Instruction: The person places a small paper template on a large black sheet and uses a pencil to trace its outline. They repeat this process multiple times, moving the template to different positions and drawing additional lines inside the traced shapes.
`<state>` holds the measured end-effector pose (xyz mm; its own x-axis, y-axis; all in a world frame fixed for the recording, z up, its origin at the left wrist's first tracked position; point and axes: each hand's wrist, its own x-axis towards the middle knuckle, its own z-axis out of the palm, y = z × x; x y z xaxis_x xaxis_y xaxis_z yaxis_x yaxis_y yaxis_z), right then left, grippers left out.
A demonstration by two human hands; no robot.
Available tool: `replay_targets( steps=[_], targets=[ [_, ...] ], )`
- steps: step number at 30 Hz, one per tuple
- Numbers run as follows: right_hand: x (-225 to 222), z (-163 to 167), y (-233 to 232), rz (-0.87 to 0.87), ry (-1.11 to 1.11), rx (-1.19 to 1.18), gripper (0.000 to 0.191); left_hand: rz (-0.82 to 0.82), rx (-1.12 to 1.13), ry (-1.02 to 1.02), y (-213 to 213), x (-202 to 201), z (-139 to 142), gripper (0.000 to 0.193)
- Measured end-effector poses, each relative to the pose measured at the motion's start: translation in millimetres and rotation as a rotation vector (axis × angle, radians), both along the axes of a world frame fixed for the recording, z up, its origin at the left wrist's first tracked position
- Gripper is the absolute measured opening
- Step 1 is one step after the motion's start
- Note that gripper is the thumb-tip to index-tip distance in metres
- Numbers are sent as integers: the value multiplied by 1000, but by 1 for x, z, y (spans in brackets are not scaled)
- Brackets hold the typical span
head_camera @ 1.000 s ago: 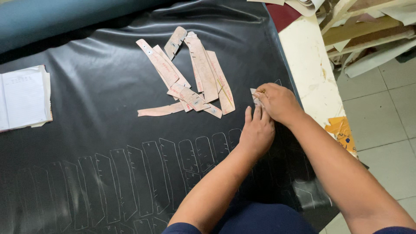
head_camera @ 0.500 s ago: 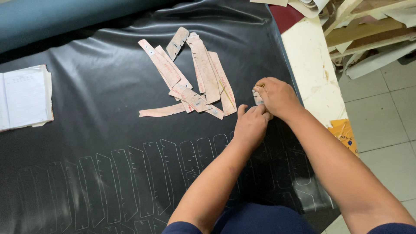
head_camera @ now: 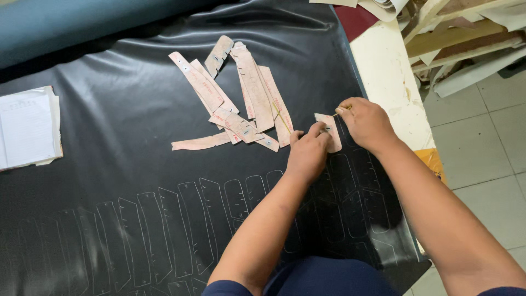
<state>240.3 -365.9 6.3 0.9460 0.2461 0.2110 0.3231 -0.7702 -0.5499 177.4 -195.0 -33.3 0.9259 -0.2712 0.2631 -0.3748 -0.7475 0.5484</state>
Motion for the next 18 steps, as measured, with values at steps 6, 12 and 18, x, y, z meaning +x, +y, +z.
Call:
replay_targets(
  steps=[6, 12, 18],
  targets=[
    [-19, -7, -3, -10, -24, 67, 18, -5, -44, -1, 6, 3, -7, 15],
    [-66, -5, -14, -8, 9, 91, 18, 26, 45, -15, 10, 7, -1, 13],
    [-93, 2, -10, 14, 40, 106, 16, 47, 19, 5, 15, 11, 3, 16]
  ],
)
